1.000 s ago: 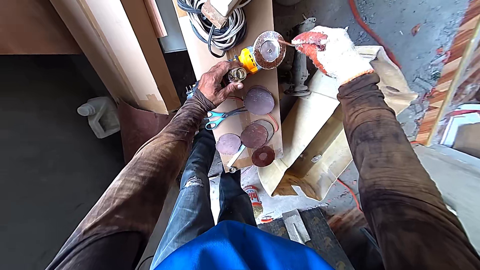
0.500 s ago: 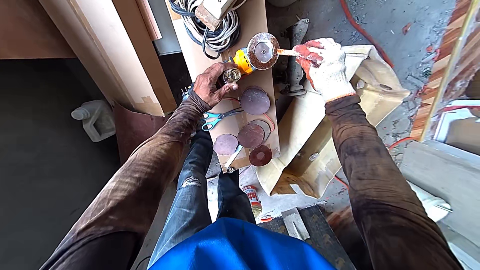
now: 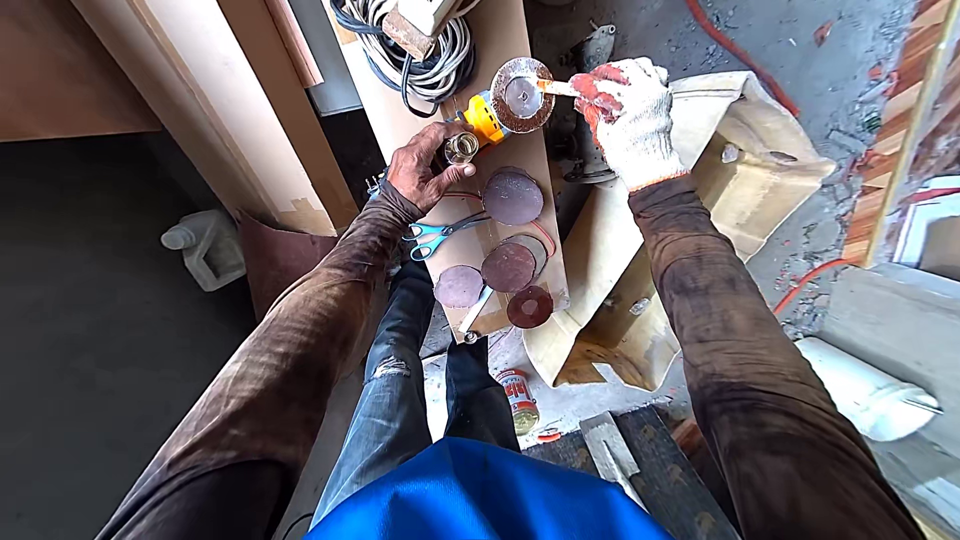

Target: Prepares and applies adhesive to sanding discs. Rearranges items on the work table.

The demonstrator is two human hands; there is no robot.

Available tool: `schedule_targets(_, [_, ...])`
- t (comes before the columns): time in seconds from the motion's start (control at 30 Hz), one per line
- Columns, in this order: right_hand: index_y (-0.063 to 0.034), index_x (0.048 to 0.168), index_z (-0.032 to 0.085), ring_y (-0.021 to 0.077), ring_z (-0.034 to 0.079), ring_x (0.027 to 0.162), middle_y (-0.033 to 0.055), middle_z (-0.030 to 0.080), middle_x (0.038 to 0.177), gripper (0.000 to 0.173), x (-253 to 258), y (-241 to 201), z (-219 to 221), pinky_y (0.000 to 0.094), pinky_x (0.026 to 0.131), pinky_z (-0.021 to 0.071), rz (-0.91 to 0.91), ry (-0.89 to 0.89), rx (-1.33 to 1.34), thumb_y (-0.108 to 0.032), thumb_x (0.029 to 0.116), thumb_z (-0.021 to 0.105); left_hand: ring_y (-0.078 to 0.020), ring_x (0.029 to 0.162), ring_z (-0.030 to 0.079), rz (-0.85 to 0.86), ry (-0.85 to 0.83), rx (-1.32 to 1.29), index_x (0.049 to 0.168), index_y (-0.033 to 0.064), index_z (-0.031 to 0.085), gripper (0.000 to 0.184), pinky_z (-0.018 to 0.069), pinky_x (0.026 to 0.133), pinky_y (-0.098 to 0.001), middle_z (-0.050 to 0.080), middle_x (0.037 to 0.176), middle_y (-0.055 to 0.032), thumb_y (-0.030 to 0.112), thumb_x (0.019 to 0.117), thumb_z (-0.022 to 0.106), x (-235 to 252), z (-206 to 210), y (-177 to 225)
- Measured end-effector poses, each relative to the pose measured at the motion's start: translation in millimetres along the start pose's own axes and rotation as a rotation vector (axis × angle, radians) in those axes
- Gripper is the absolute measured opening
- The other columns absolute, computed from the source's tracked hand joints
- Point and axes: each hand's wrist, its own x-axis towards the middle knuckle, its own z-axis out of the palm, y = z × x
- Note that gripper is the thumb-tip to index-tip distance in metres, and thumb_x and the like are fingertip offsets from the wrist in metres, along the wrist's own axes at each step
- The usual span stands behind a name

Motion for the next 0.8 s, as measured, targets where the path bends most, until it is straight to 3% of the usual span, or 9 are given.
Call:
schedule_targets(0.17, [-0.0166, 0.121, 0.075, 0.0305, 0.061, 0.123, 0.0109, 0.070, 0.125, 0.027, -33, 5, -3, 0.0510, 0.108, 0.0456, 0.026, -0.055, 0.057, -0.028, 0.1004, 0.062, -0.0189, 0.130, 0.060, -0.007, -0.010, -0.017, 0.135, 0.0030, 0.061, 0.054, 0.0491, 0.112, -0.0408, 0.065, 0.138, -0.0112, 0.039, 0.0958, 0.071, 1, -2, 0])
schedule_targets(0.3, [-0.0135, 0.120, 0.075, 0.0185, 0.066, 0.116, 0.0074, 0.073, 0.119, 0.026, -38, 2, 0, 0.0397, 0.106, 0.0507, 0.121, -0.041, 0.236, -0.027, 0.1018, 0.061, -0.0174, 0.127, 0.062, -0.019, -0.002, -0.009, 0.136, 0.0044, 0.061, 0.054, 0.0511, 0.109, -0.0405, 0.066, 0.136, -0.0099, 0.040, 0.0956, 0.071, 1, 0, -1])
schedule_targets(0.4, [-0.0139, 0.121, 0.073, 0.0079, 0.069, 0.086, 0.0012, 0.074, 0.102, 0.027, -24, -4, 3, 0.0312, 0.082, 0.0584, 0.289, -0.151, 0.432, -0.026, 0.1019, 0.058, -0.0165, 0.125, 0.063, -0.023, -0.008, 0.011, 0.136, 0.0053, 0.060, 0.055, 0.0517, 0.108, -0.0399, 0.066, 0.136, -0.0090, 0.041, 0.0962, 0.070, 0, -2, 0])
schedule_targets(0.47, [-0.0114, 0.119, 0.072, 0.0065, 0.065, 0.070, -0.0006, 0.072, 0.089, 0.026, -24, -2, 6, 0.0278, 0.067, 0.0567, 0.359, -0.181, 0.548, -0.022, 0.1001, 0.058, -0.0170, 0.125, 0.063, -0.020, -0.004, 0.009, 0.136, 0.0046, 0.060, 0.055, 0.0519, 0.108, -0.0397, 0.066, 0.135, -0.0095, 0.040, 0.0962, 0.070, 1, -2, 1])
schedule_targets(0.57, [-0.0106, 0.117, 0.072, 0.0049, 0.058, 0.058, -0.0033, 0.070, 0.080, 0.023, -34, 1, 11, 0.0236, 0.053, 0.0507, 0.468, -0.192, 0.672, -0.019, 0.0988, 0.061, -0.0173, 0.126, 0.063, -0.017, -0.003, -0.006, 0.136, 0.0038, 0.060, 0.053, 0.0519, 0.108, -0.0398, 0.066, 0.136, -0.0096, 0.037, 0.0957, 0.071, 0, 0, 1])
schedule_targets(0.73, [-0.0093, 0.115, 0.072, 0.0052, 0.058, 0.056, -0.0034, 0.069, 0.077, 0.022, -20, -2, 12, 0.0231, 0.051, 0.0503, 0.486, -0.110, 0.718, -0.019, 0.0983, 0.061, -0.0173, 0.125, 0.063, -0.009, 0.005, -0.018, 0.135, 0.0024, 0.060, 0.054, 0.0522, 0.108, -0.0382, 0.066, 0.135, -0.0106, 0.037, 0.0954, 0.072, 1, 1, 1])
schedule_targets(0.8, [-0.0110, 0.112, 0.073, 0.0045, 0.057, 0.056, -0.0044, 0.068, 0.075, 0.021, -16, -1, 9, 0.0229, 0.051, 0.0494, 0.466, -0.155, 0.677, -0.020, 0.0978, 0.061, -0.0173, 0.126, 0.063, -0.003, 0.004, -0.017, 0.136, 0.0023, 0.059, 0.054, 0.0521, 0.108, -0.0384, 0.066, 0.136, -0.0106, 0.036, 0.0955, 0.072, 0, 1, -1])
